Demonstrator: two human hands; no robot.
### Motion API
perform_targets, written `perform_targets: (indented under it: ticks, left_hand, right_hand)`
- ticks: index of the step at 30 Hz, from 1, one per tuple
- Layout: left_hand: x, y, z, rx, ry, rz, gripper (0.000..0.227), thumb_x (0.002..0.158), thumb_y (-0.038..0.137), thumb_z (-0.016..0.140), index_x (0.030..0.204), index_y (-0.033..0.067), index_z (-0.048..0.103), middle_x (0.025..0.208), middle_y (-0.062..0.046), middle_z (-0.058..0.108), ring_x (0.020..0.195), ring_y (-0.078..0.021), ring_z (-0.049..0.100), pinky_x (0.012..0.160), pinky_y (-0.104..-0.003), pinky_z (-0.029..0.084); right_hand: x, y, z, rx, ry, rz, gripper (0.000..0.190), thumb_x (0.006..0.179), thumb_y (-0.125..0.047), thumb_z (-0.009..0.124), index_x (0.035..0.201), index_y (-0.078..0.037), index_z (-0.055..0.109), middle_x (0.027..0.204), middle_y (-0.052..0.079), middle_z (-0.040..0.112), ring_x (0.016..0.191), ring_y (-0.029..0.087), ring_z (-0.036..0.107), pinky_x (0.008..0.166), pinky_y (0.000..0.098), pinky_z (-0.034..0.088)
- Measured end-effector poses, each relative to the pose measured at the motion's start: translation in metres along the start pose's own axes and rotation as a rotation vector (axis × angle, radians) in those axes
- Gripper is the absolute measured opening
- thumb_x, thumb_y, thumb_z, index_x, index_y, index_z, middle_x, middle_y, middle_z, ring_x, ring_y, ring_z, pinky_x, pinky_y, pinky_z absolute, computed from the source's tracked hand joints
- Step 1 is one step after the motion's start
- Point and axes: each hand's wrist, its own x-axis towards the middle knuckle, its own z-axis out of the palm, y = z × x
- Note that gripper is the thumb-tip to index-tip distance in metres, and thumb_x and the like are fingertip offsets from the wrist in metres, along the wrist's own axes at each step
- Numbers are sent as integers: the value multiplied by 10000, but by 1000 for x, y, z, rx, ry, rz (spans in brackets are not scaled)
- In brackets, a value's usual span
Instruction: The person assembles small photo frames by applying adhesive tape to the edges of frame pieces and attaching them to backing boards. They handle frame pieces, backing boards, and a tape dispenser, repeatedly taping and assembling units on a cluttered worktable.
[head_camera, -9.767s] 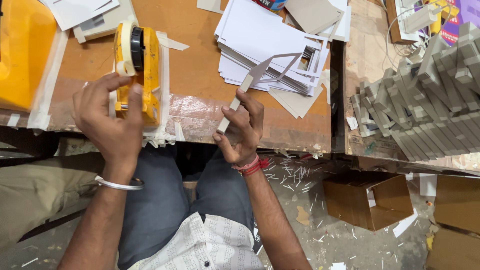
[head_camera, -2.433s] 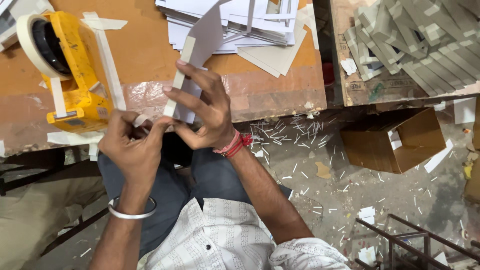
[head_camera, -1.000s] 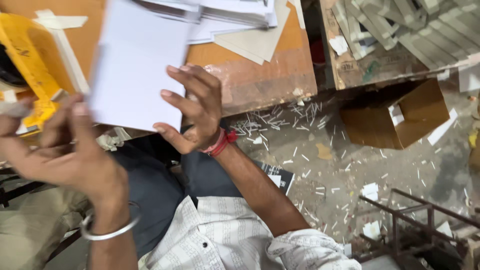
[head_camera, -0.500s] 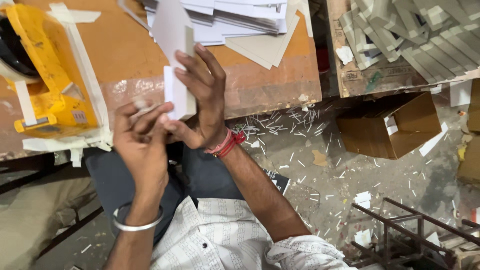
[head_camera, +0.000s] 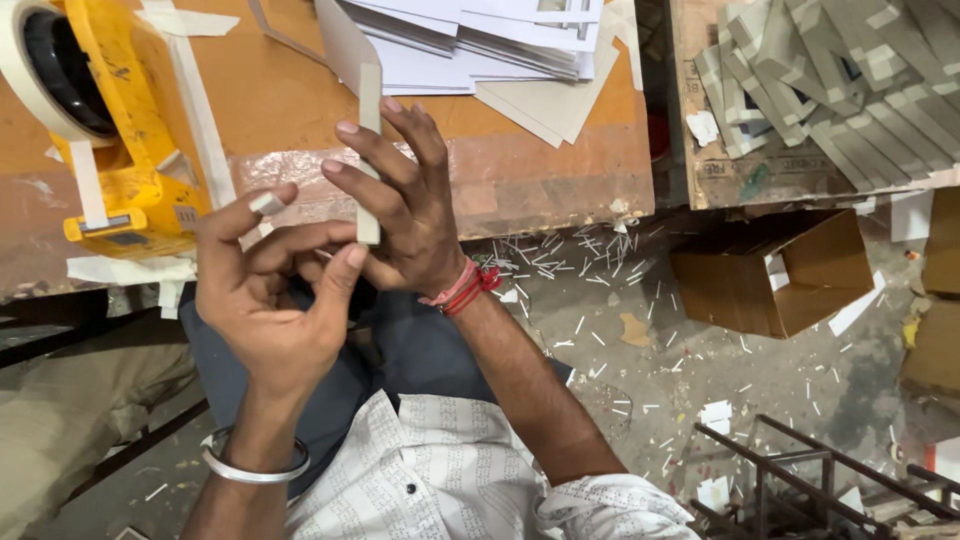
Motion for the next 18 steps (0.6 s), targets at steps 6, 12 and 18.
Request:
perform_targets:
  ticks: [6, 12, 18]
  left_hand:
    - [1, -4, 4, -14, 33, 13, 588, 946, -37, 820, 1361, 1, 405, 1412, -163, 559, 994, -170, 746, 647, -190, 538]
    - [-1, -6, 7, -69, 99, -131, 536, 926, -54, 820, 1273, 19, 418, 1190, -130, 663, 822, -75, 680, 551, -164, 384]
    - [-4, -12, 5, -82, 45, -56, 501, 1011, -75, 818, 1249, 36, 392, 1101, -111, 680, 809, -39, 673, 535, -125, 354]
  right_hand:
    - [-1, 1, 1, 0, 13, -11, 538, 1051, -583, 494, 1422, -197, 543, 1572, 43, 471, 1537, 295, 290, 1320, 515, 213]
    - [-5, 0, 5, -17, 4, -3, 467, 1084, -521, 544, 1412, -189, 553, 1590, 26, 456, 1555, 305, 283, 1304, 498, 242]
    - [-5, 1, 6, 12, 27, -6, 462, 1050, -502, 556, 1380, -179, 567, 1571, 28, 469, 1537, 322, 296, 1292, 504, 274]
